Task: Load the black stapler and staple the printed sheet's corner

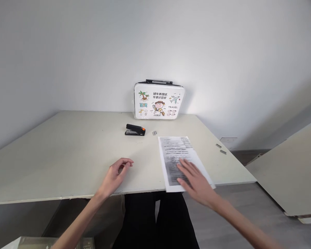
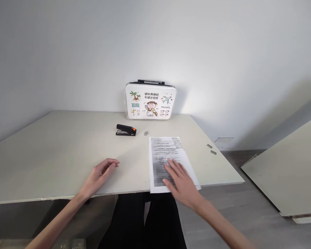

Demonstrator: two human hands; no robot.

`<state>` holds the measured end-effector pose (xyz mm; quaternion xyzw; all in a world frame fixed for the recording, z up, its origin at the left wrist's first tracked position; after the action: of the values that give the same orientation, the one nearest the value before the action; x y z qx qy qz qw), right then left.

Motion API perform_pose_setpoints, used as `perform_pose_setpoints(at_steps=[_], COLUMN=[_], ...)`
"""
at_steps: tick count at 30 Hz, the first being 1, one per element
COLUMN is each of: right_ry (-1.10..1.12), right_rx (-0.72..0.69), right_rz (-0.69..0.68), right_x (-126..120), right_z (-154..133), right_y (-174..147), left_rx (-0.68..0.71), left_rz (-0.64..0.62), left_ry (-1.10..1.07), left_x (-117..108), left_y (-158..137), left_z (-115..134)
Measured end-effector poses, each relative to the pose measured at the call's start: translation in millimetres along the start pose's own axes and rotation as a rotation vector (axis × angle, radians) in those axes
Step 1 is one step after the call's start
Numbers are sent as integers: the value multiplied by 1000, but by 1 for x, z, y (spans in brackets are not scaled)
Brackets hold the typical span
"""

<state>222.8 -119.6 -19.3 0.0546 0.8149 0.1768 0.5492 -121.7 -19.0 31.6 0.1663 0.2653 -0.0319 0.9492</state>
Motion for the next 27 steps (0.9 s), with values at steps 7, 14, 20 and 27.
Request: perform_pose_setpoints(at_steps=[7,14,20,27], right_ry=[268,457,425,235], right_rx=[-66,-53,6,-107], right_rz=[-110,-67,186,267], right_x=[26,19,27,58], right_z=[-142,-129,-61,-65], right_y=[33,56,102,236], left_rx=[373,364,342,278], left_rz=[-68,-208,-155,-66], left_ry=[339,617,588,532], left_x=[20,-26,-42,-45], left_y=[20,41,45,40], left_z=[-9,-55,-63,-65])
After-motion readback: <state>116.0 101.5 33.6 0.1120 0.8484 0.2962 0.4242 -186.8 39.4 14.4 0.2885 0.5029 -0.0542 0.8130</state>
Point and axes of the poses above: each hand's wrist, its own y-axis towards the middle knuckle, its own x-axis out of the palm, z = x × y, the point moved 4 cm from there along y, towards the middle knuckle, and after that the axes turned 12 degrees about z, right-handed, at the moved point
